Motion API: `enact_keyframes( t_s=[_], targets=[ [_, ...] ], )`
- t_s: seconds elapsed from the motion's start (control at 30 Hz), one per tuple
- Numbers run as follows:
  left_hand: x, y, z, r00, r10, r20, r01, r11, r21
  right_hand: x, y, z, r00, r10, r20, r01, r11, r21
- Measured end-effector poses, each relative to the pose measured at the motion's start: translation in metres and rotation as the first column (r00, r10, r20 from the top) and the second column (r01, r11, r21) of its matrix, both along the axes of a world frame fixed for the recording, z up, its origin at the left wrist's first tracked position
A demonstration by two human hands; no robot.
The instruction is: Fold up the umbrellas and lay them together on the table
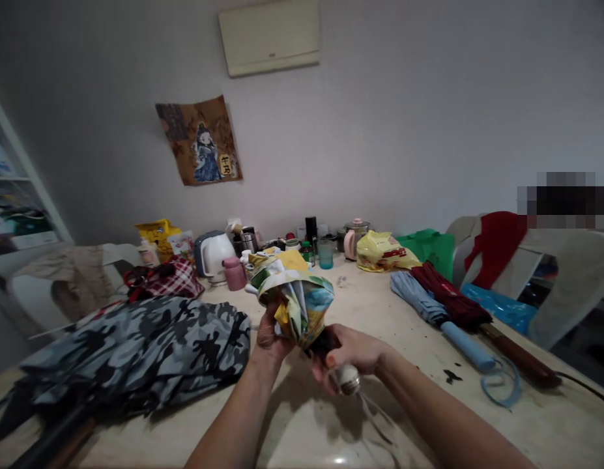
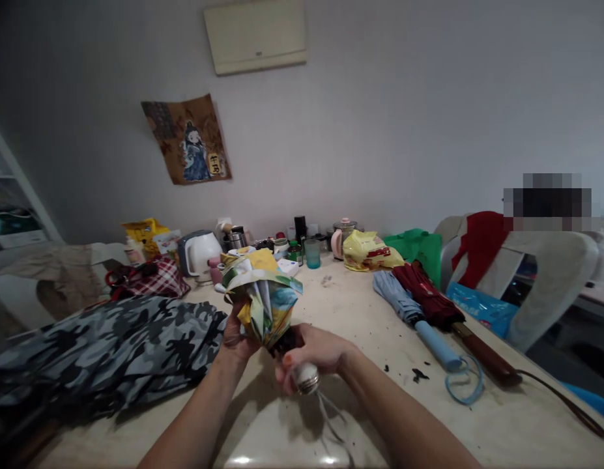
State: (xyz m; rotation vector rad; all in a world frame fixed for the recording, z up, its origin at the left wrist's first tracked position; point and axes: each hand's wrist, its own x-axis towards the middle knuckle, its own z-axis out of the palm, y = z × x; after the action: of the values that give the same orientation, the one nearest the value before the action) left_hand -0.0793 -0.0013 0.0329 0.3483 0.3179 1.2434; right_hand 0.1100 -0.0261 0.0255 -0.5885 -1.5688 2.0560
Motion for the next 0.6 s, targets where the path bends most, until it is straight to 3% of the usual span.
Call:
enact_keyframes(
  t_s=[0.1,0.17,0.2,0.23,0.3,0.37,0.47,0.57,0.6],
  targets=[
    [0.003,-0.004,0.011,0.992,0.112,-0.051,-0.117,0.987,-0.111,-0.013,-0.008,-0.002,0.989,-0.078,0.123,0.077,0.997,0.012],
    [0.005,-0.007,0.016,0.985,0.128,-0.116,-0.141,0.983,-0.117,-0.016,-0.010,0.000,0.960,-0.155,0.234,0.124,0.982,0.142],
    [0.006,-0.007,0.017,0.979,0.139,-0.147,-0.153,0.984,-0.094,-0.017,-0.011,0.002,0.930,-0.219,0.296,0.139,0.953,0.268],
    [0.007,-0.008,0.018,0.973,0.157,-0.170,-0.169,0.984,-0.058,-0.018,-0.011,0.003,0.883,-0.313,0.350,0.150,0.894,0.422],
    [0.010,-0.007,0.018,0.956,0.220,-0.194,-0.221,0.975,0.016,-0.021,-0.014,0.003,0.738,-0.534,0.414,0.124,0.710,0.694],
    [0.016,-0.006,0.018,0.932,0.291,-0.215,-0.282,0.957,0.073,-0.026,-0.016,0.000,0.562,-0.686,0.462,0.025,0.572,0.820],
    [0.029,-0.006,0.017,0.869,0.423,-0.256,-0.397,0.906,0.148,-0.036,-0.020,-0.012,0.345,-0.798,0.495,-0.140,0.477,0.867],
    [0.042,-0.008,0.020,0.806,0.530,-0.265,-0.483,0.846,0.224,-0.046,-0.024,-0.023,0.227,-0.875,0.428,-0.245,0.374,0.895],
    [0.045,-0.009,0.021,0.805,0.531,-0.266,-0.480,0.845,0.234,-0.048,-0.025,-0.025,0.213,-0.880,0.425,-0.255,0.370,0.893]
  ],
)
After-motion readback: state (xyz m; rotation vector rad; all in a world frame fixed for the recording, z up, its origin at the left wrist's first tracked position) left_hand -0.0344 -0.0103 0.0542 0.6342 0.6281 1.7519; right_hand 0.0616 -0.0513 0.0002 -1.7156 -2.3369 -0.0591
